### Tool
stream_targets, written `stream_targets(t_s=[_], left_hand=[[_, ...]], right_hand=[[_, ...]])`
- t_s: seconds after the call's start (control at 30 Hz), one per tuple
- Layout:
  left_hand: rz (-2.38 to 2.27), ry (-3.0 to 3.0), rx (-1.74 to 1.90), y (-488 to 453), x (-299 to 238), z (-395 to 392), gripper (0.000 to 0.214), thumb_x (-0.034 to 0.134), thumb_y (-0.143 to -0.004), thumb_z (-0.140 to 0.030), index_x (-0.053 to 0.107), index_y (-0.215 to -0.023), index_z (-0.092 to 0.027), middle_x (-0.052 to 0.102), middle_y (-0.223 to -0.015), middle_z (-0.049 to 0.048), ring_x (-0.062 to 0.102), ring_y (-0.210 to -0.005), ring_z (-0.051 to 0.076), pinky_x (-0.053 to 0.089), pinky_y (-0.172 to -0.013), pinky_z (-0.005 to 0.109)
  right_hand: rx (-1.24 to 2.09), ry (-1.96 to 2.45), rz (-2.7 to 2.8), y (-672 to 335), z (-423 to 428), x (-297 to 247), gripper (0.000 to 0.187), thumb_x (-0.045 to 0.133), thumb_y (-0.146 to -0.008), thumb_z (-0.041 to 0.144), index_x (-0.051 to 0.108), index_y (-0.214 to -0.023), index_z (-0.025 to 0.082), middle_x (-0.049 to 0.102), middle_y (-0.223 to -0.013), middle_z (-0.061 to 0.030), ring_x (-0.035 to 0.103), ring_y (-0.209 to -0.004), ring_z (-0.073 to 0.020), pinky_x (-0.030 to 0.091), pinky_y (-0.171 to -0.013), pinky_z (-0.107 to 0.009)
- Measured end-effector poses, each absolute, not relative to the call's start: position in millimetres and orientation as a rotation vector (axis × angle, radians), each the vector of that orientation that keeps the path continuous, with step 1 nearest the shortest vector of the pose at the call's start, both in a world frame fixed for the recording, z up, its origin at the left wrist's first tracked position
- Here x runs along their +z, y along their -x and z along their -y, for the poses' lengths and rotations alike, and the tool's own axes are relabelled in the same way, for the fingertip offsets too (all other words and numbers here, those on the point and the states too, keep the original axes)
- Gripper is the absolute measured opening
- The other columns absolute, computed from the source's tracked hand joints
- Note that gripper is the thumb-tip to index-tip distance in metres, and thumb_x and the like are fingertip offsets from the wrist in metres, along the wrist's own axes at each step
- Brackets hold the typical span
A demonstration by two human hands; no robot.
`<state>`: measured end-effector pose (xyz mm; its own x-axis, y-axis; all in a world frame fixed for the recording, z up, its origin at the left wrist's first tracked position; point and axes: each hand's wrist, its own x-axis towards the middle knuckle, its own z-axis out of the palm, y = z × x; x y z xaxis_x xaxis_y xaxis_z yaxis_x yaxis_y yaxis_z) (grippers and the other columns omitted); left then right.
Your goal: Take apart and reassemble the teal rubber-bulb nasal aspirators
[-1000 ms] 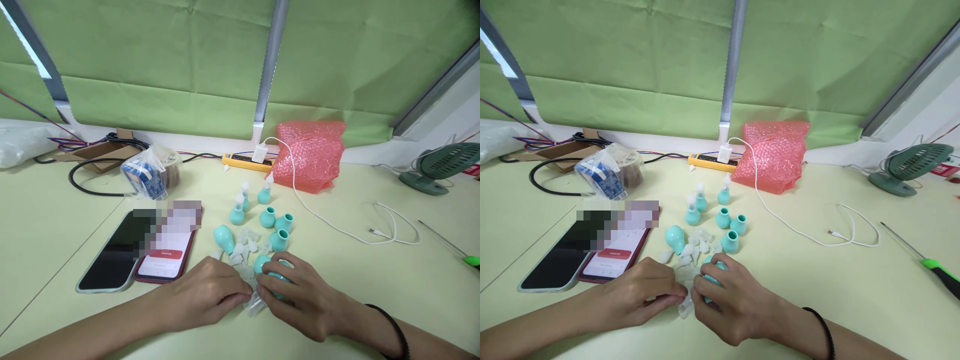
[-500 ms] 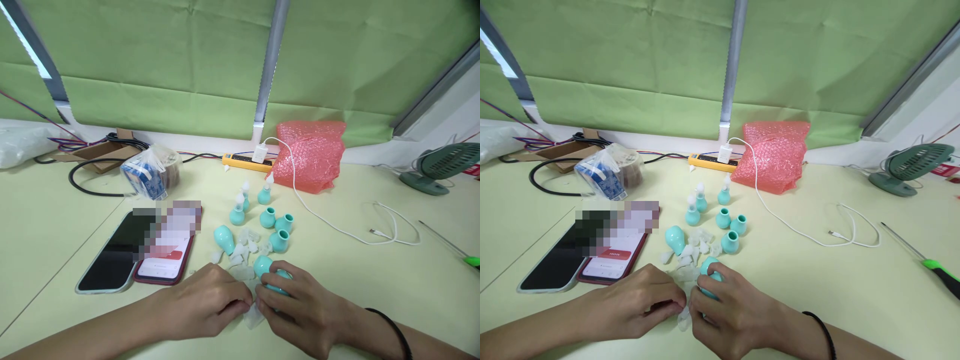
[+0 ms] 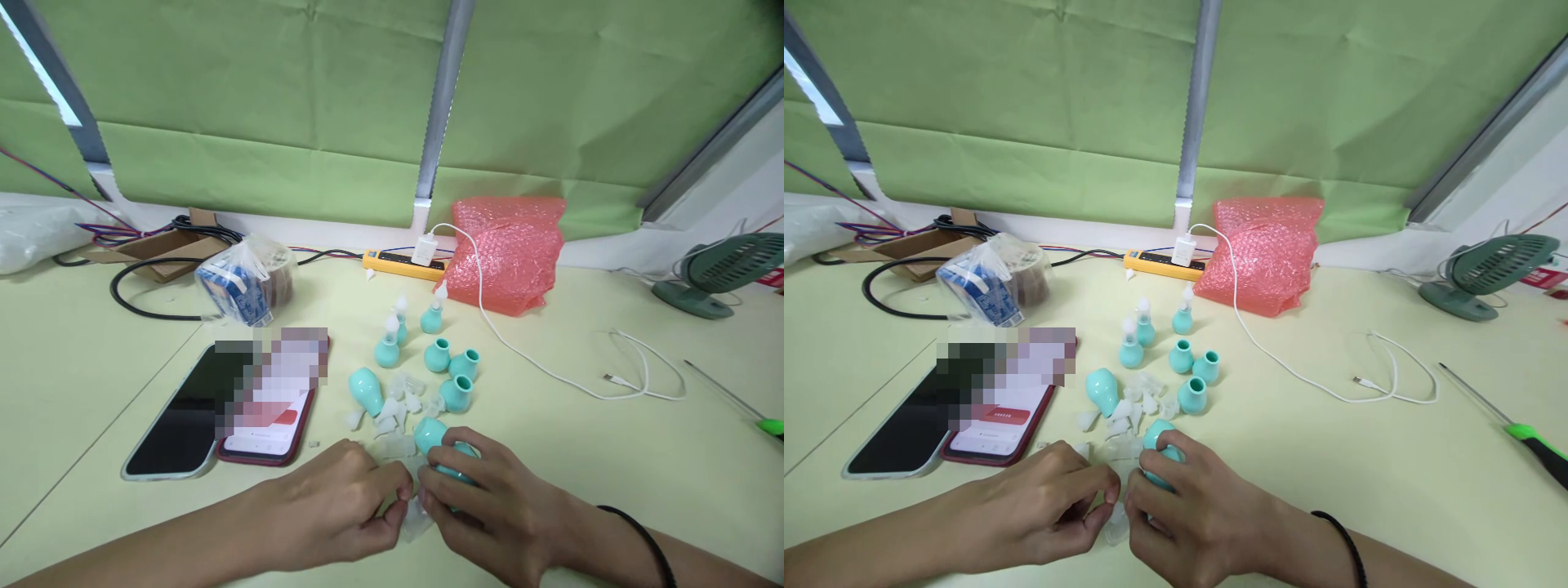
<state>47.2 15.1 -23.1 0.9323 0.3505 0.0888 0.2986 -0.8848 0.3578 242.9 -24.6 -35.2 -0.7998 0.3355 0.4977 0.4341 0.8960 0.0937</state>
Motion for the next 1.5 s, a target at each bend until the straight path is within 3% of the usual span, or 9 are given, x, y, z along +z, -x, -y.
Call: stream_targets(t_s=[0.33,0.5,0.57,0.7,0.9,1.07,1.17,1.27,1.5], left_hand=[[-0.461,-2.962,0.914,-55.0,-44.3,-13.0,0.021,0.035,-0.074,-0.006,0.048,-0.061,-0.014,0.050,-0.043,-0.0003,0.041,-0.036,0.010,0.035,-0.037,0.020],[-0.543,-2.622,0.827,-53.4,-45.1,-15.0,0.014,0.040,-0.075,-0.010,0.051,-0.068,-0.013,0.052,-0.050,-0.0012,0.043,-0.042,0.008,0.038,-0.043,0.018],[-0.614,-2.458,0.799,-51.8,-42.7,-14.9,0.010,0.044,-0.077,-0.013,0.053,-0.081,-0.014,0.053,-0.055,-0.0015,0.046,-0.045,0.008,0.040,-0.046,0.017],[-0.680,-2.329,0.618,-49.8,-35.7,-14.0,0.028,0.045,-0.080,-0.019,0.048,-0.108,-0.015,0.057,-0.063,-0.0008,0.050,-0.051,0.009,0.042,-0.052,0.020],[-0.492,-2.433,0.716,-51.3,-35.4,-15.8,0.026,0.040,-0.085,-0.016,0.056,-0.104,-0.010,0.059,-0.065,0.0044,0.051,-0.056,0.012,0.039,-0.052,0.022],[-0.455,-2.468,0.889,-51.9,-40.0,-16.7,0.022,0.043,-0.083,-0.012,0.063,-0.092,-0.007,0.051,-0.052,0.0019,0.043,-0.045,0.010,0.032,-0.043,0.021],[-0.466,-2.423,0.917,-51.2,-40.4,-17.2,0.018,0.047,-0.081,-0.013,0.064,-0.088,-0.010,0.054,-0.052,0.0015,0.045,-0.046,0.010,0.034,-0.045,0.020],[-0.555,-2.318,0.727,-50.3,-39.0,-19.1,0.015,0.049,-0.081,-0.020,0.062,-0.086,-0.014,0.058,-0.058,0.0002,0.049,-0.049,0.009,0.037,-0.050,0.018],[-0.627,-2.095,0.301,-51.0,-31.6,-22.4,0.016,0.044,-0.083,-0.025,0.057,-0.080,-0.015,0.045,-0.048,-0.0060,0.039,-0.044,0.006,0.034,-0.050,0.016]], right_hand=[[-0.223,0.709,2.499,-244.0,21.6,-26.5,0.024,0.037,-0.074,0.002,0.056,-0.062,0.010,0.058,-0.061,-0.0050,0.049,-0.063,-0.0145,0.042,-0.058,-0.031],[-0.249,0.725,2.469,-245.3,19.1,-24.6,0.023,0.039,-0.075,0.002,0.057,-0.063,0.010,0.060,-0.064,-0.0058,0.051,-0.065,-0.0154,0.042,-0.060,-0.032],[-0.262,0.728,2.455,-245.7,18.0,-23.9,0.022,0.040,-0.075,0.002,0.057,-0.063,0.009,0.061,-0.066,-0.0062,0.051,-0.065,-0.0157,0.042,-0.060,-0.032],[-0.303,0.740,2.414,-246.7,17.4,-22.6,0.019,0.042,-0.074,0.002,0.057,-0.064,0.009,0.062,-0.067,-0.0060,0.051,-0.067,-0.0163,0.042,-0.060,-0.032],[-0.323,0.727,2.422,-247.1,18.2,-22.4,0.021,0.041,-0.074,0.002,0.057,-0.063,0.010,0.062,-0.064,-0.0056,0.052,-0.065,-0.0160,0.042,-0.059,-0.032],[-0.293,0.769,2.428,-246.1,16.5,-24.6,0.022,0.040,-0.074,0.002,0.056,-0.063,0.010,0.061,-0.064,-0.0046,0.052,-0.064,-0.0151,0.042,-0.059,-0.032],[-0.293,0.777,2.432,-245.8,16.3,-25.2,0.021,0.041,-0.074,0.001,0.056,-0.062,0.011,0.061,-0.063,-0.0039,0.052,-0.063,-0.0149,0.042,-0.059,-0.032],[-0.315,0.756,2.447,-245.8,16.7,-25.0,0.020,0.043,-0.072,0.001,0.054,-0.060,0.012,0.060,-0.063,-0.0034,0.052,-0.064,-0.0151,0.041,-0.059,-0.032],[-0.365,0.635,2.527,-245.9,16.0,-31.1,0.018,0.044,-0.065,0.000,0.050,-0.054,0.013,0.059,-0.064,-0.0035,0.046,-0.057,-0.0138,0.040,-0.054,-0.032]])
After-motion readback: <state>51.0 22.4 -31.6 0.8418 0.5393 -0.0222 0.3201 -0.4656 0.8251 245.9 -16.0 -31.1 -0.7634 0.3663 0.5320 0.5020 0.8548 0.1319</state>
